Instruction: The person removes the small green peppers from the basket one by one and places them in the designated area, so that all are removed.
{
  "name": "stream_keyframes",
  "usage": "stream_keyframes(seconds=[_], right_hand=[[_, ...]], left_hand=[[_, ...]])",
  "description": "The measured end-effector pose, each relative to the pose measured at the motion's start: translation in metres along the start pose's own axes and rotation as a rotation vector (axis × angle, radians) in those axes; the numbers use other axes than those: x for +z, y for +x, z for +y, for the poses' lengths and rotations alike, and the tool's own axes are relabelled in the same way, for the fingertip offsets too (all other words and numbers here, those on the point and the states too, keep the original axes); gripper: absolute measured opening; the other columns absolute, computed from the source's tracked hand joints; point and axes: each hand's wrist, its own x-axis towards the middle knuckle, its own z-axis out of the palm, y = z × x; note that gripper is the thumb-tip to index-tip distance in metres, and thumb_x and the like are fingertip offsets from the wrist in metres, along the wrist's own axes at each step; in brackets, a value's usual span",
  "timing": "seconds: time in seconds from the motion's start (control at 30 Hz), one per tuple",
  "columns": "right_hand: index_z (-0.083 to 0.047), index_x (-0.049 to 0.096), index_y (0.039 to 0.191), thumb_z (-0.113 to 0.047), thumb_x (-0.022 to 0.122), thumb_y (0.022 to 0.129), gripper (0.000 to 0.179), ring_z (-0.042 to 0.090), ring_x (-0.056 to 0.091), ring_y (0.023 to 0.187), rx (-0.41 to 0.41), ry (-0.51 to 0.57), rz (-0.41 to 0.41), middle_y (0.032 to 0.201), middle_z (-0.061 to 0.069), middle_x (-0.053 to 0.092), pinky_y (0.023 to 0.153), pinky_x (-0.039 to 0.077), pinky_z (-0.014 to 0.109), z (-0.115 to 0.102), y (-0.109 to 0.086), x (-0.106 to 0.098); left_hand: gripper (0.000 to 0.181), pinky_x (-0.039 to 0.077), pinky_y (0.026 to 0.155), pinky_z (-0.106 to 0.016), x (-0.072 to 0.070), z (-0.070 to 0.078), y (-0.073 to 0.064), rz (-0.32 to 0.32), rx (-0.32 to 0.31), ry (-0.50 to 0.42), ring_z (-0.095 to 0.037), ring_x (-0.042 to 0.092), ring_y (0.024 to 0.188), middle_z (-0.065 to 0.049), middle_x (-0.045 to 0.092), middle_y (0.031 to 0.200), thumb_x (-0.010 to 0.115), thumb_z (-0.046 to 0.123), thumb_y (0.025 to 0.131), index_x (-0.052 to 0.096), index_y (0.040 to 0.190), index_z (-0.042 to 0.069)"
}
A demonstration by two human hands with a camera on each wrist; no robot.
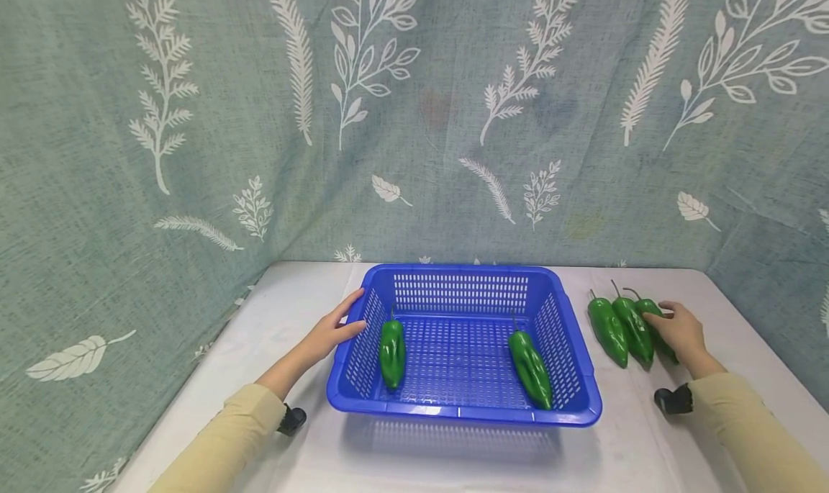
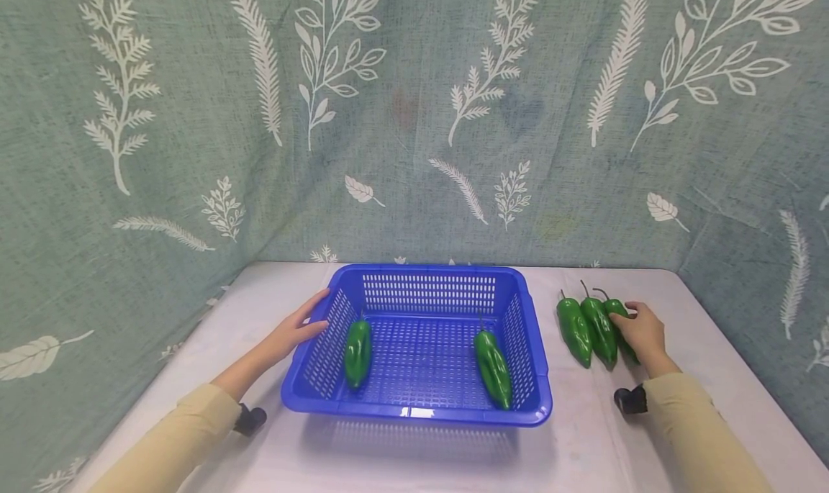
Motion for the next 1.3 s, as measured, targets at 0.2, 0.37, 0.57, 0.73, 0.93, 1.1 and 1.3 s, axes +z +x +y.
stream_keyframes(seconds=[0.2,0.37,0.57,0.73,0.93,1.1,1.3], right_hand=[[0.014,0.025,0.135,-0.031,0.039,0.095,0.062,0.052,0.034,0.118,0.012,-0.010,-0.010,0.131,0.040,0.029,0.096,0.036,0.056,0.000,-0.001,0.000],[0.013,0.025,0.135,-0.034,0.038,0.095,0.064,0.052,0.034,0.118,0.021,0.001,-0.011,0.131,0.039,0.029,0.096,0.035,0.056,0.001,0.001,0.001],[0.015,0.027,0.133,-0.035,0.039,0.095,0.064,0.052,0.038,0.115,-0.018,-0.024,-0.005,0.128,0.040,0.033,0.092,0.039,0.055,0.004,0.002,-0.002],[0.015,0.025,0.135,-0.035,0.039,0.094,0.066,0.052,0.038,0.115,-0.031,0.004,-0.012,0.129,0.041,0.031,0.092,0.039,0.055,0.001,0.001,-0.008],[0.012,0.024,0.136,-0.041,0.041,0.093,0.071,0.052,0.039,0.114,-0.063,0.032,0.022,0.129,0.040,0.035,0.078,0.047,0.048,-0.003,0.000,-0.014],[0.011,0.023,0.138,-0.043,0.041,0.092,0.073,0.052,0.036,0.115,-0.090,0.030,0.034,0.129,0.040,0.034,0.089,0.039,0.057,-0.008,0.004,-0.020],[0.008,0.020,0.141,-0.050,0.040,0.091,0.079,0.052,0.035,0.117,-0.100,0.037,0.028,0.131,0.039,0.032,0.090,0.037,0.059,-0.015,0.003,-0.026]], left_hand=[[0.063,0.044,0.091,-0.051,0.000,-0.002,0.001,0.000,0.003,-0.008,-0.050,0.041,0.119,-0.029,0.026,0.144,0.048,0.019,0.093,0.016,0.147,0.009],[0.063,0.044,0.091,-0.051,0.000,-0.003,0.001,-0.002,0.006,-0.008,-0.050,0.042,0.119,-0.029,0.026,0.144,0.048,0.019,0.093,0.016,0.147,0.009],[0.063,0.043,0.092,-0.052,0.000,-0.002,0.001,0.001,0.006,0.004,-0.050,0.041,0.119,-0.029,0.026,0.144,0.047,0.019,0.093,0.016,0.147,0.009],[0.063,0.042,0.093,-0.052,0.000,-0.003,0.001,0.002,0.000,0.005,-0.050,0.039,0.121,-0.029,0.025,0.144,0.048,0.020,0.093,0.016,0.147,0.009],[0.063,0.039,0.095,-0.054,0.000,-0.001,0.001,0.002,-0.002,0.015,-0.050,0.038,0.122,-0.029,0.025,0.144,0.047,0.020,0.093,0.016,0.147,0.009],[0.063,0.039,0.095,-0.055,0.000,0.000,0.000,0.003,-0.006,0.020,-0.050,0.037,0.123,-0.029,0.025,0.144,0.047,0.020,0.093,0.016,0.147,0.008],[0.065,0.041,0.093,-0.054,-0.001,-0.014,0.005,0.007,0.010,0.013,-0.050,0.037,0.122,-0.029,0.025,0.144,0.049,0.022,0.092,0.016,0.147,0.010]])
